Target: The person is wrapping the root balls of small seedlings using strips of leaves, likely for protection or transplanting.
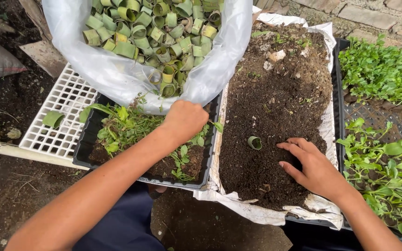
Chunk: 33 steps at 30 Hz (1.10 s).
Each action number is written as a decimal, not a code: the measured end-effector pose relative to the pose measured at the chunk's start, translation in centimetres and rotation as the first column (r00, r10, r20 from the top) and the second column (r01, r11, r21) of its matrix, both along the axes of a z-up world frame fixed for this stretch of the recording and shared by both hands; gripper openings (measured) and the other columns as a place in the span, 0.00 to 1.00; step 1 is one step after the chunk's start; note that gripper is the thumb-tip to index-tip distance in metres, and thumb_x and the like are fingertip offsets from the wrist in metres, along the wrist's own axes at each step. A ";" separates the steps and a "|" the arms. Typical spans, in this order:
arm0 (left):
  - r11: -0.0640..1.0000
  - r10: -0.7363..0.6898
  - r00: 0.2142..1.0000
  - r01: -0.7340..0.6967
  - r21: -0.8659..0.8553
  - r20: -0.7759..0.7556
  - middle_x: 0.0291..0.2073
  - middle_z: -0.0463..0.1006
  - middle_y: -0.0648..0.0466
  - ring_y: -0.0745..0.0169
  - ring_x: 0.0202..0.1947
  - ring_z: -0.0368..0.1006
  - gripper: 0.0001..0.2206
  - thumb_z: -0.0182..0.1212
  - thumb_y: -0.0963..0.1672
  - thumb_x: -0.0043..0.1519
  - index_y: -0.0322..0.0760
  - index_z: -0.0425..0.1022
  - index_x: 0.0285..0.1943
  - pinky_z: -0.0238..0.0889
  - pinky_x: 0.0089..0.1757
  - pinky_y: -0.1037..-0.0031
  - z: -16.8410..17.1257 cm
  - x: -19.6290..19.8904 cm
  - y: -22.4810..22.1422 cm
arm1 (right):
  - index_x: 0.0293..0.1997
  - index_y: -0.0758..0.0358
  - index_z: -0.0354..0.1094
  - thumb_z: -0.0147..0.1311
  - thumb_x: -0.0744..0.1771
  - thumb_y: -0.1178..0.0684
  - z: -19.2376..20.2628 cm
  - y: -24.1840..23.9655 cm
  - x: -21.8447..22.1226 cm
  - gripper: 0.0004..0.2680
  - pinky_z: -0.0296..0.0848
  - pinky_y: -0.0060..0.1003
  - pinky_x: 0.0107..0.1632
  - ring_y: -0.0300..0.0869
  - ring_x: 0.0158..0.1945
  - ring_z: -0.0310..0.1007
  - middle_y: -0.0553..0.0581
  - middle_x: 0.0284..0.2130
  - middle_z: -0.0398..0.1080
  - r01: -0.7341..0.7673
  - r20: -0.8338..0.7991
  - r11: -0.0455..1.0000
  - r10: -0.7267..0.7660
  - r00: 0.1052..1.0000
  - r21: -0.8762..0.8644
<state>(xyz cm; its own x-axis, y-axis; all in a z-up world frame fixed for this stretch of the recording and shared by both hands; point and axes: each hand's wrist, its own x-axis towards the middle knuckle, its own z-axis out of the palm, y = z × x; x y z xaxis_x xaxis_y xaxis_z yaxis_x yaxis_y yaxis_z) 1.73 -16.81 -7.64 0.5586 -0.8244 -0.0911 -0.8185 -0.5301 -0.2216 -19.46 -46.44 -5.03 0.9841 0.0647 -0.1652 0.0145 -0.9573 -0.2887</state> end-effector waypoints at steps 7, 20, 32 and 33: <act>0.964 0.141 0.982 -0.166 -0.210 -0.127 0.25 0.76 0.54 0.54 0.26 0.77 0.09 0.64 0.33 0.59 0.37 0.83 0.41 0.81 0.28 0.62 8.8 -2.3 5.5 | 0.66 0.51 0.63 0.52 0.67 0.43 -0.2 -0.4 0.2 0.19 0.63 0.51 0.65 0.53 0.66 0.63 0.59 0.62 0.62 0.016 -0.026 1.000 -0.015 1.000 0.021; 0.526 -0.031 0.447 -0.753 -0.395 -0.894 0.34 0.88 0.55 0.70 0.33 0.79 0.09 0.63 0.42 0.62 0.39 0.86 0.48 0.74 0.38 0.76 12.3 -2.9 12.4 | 0.62 0.54 0.68 0.53 0.67 0.43 4.5 3.8 1.2 0.17 0.63 0.48 0.64 0.49 0.63 0.67 0.56 0.59 0.67 -0.030 0.164 0.997 0.019 0.986 0.067; 0.322 -0.367 0.590 -0.645 -0.693 -0.720 0.47 0.78 0.47 0.65 0.43 0.63 0.10 0.63 0.39 0.58 0.37 0.86 0.46 0.58 0.36 0.77 8.8 -3.4 10.7 | 0.59 0.69 0.66 0.53 0.68 0.55 8.0 21.5 9.7 0.14 0.71 0.57 0.58 0.59 0.56 0.72 0.69 0.49 0.71 -0.382 0.349 0.737 0.210 0.913 0.557; 0.270 -0.401 0.588 -0.657 -0.704 -0.702 0.49 0.77 0.49 0.66 0.45 0.62 0.10 0.65 0.40 0.57 0.38 0.86 0.45 0.56 0.37 0.77 8.1 -3.1 10.6 | 0.50 0.67 0.75 0.50 0.70 0.57 7.2 22.3 10.4 0.08 0.75 0.54 0.52 0.56 0.46 0.79 0.64 0.38 0.79 -0.422 0.394 0.661 0.202 0.897 0.621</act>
<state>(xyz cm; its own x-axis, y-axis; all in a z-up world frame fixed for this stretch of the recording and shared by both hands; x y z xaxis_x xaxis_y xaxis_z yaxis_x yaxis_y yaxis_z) -1.38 -6.23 0.45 0.8269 -0.5264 0.1978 -0.2378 -0.0086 0.9713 -9.01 -24.14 2.17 0.8773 0.3614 0.3156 0.4556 -0.4208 -0.7844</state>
